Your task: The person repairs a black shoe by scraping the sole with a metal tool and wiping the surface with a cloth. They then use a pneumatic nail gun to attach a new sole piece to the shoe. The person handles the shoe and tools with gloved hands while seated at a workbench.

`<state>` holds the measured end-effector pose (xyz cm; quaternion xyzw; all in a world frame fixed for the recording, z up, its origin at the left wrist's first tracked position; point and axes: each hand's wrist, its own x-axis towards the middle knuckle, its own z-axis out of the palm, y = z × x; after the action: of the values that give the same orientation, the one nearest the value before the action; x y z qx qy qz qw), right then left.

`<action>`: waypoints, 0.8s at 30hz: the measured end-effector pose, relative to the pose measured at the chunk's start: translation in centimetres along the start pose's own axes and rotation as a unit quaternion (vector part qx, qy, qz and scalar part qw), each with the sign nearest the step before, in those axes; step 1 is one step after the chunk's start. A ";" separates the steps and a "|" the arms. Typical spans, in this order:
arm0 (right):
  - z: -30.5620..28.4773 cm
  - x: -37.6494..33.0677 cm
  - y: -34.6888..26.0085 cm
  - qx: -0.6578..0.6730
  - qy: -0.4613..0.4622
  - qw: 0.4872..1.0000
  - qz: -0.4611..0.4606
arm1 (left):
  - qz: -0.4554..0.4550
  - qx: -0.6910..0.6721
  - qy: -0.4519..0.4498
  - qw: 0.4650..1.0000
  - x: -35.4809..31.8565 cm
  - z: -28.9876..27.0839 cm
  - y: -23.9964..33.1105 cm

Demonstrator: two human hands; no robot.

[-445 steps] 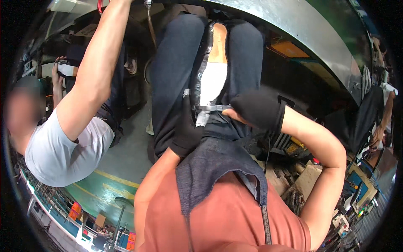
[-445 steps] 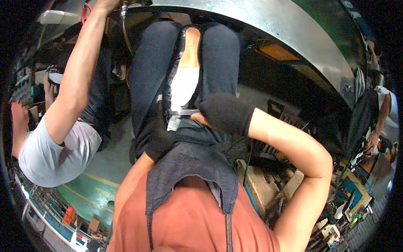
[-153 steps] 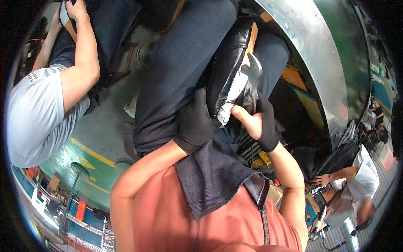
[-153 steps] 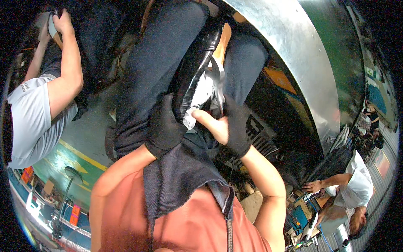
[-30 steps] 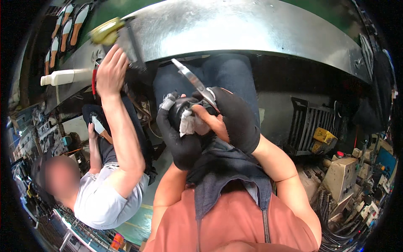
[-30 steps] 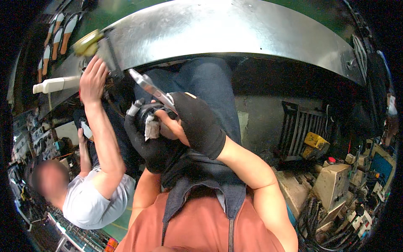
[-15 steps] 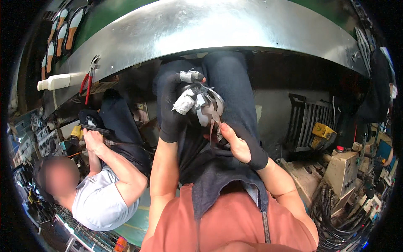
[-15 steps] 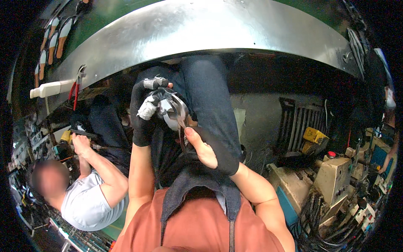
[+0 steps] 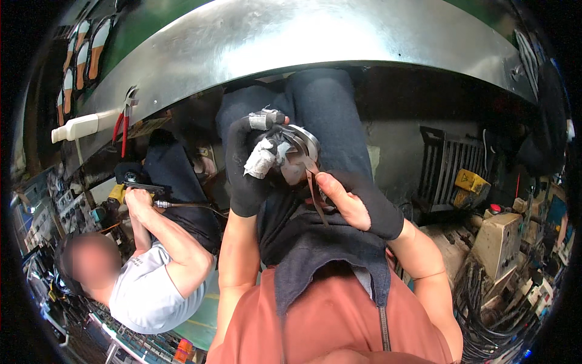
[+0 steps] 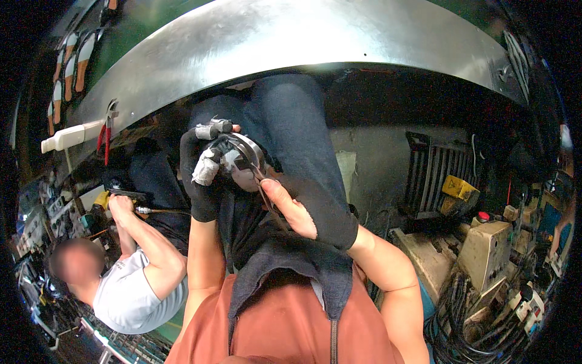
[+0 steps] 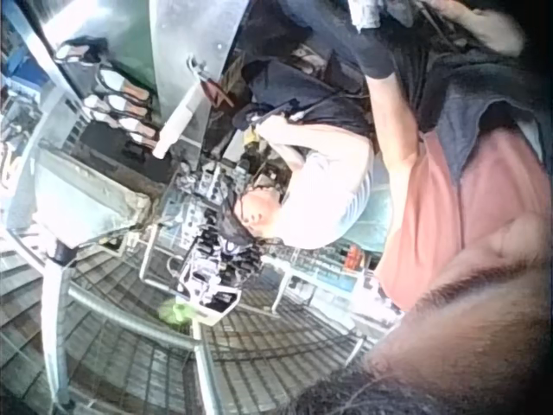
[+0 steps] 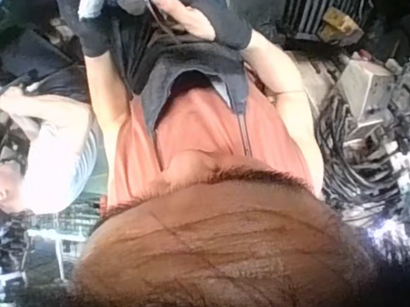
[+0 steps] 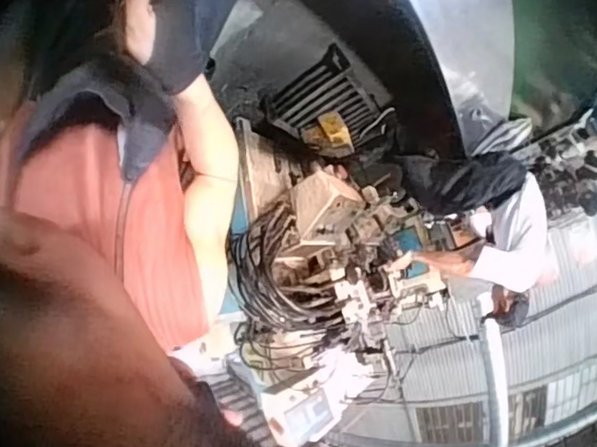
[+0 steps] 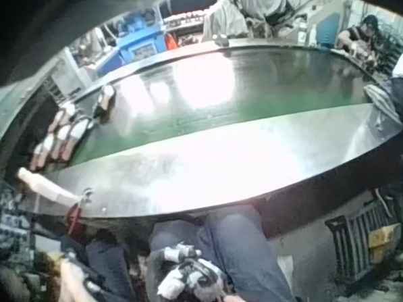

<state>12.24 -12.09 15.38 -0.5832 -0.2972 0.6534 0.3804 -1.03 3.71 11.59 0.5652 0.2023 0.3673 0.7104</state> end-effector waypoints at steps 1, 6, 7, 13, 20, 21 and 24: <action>-0.3 0.1 0.1 0.006 -0.015 1.000 -0.003 | -0.004 0.011 0.005 1.000 0.0 0.3 0.3; 1.0 0.8 0.3 0.393 -0.037 0.914 0.090 | -0.027 -0.002 0.024 0.999 -0.1 0.9 0.8; 1.1 0.8 0.5 0.396 -0.044 0.912 0.094 | -0.027 0.000 0.020 0.999 -0.1 0.9 0.7; -2.0 0.8 0.6 0.042 -0.044 0.998 -0.023 | -0.011 -0.011 0.015 1.000 -0.3 0.4 0.3; -2.0 0.5 -0.8 0.040 -0.020 0.998 0.048 | -0.036 -0.011 0.023 0.999 -0.3 0.3 0.1; -1.1 0.2 -0.6 0.036 0.013 0.998 0.056 | -0.036 -0.010 0.027 0.999 -0.3 0.5 0.2; 0.4 -0.5 -0.4 0.019 0.065 0.998 0.014 | -0.039 0.010 0.033 0.999 -0.3 1.0 0.5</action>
<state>11.95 -12.27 16.03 -0.6212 -0.2507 0.6251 0.4006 -0.65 2.85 12.28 0.5517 0.2512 0.3559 0.7113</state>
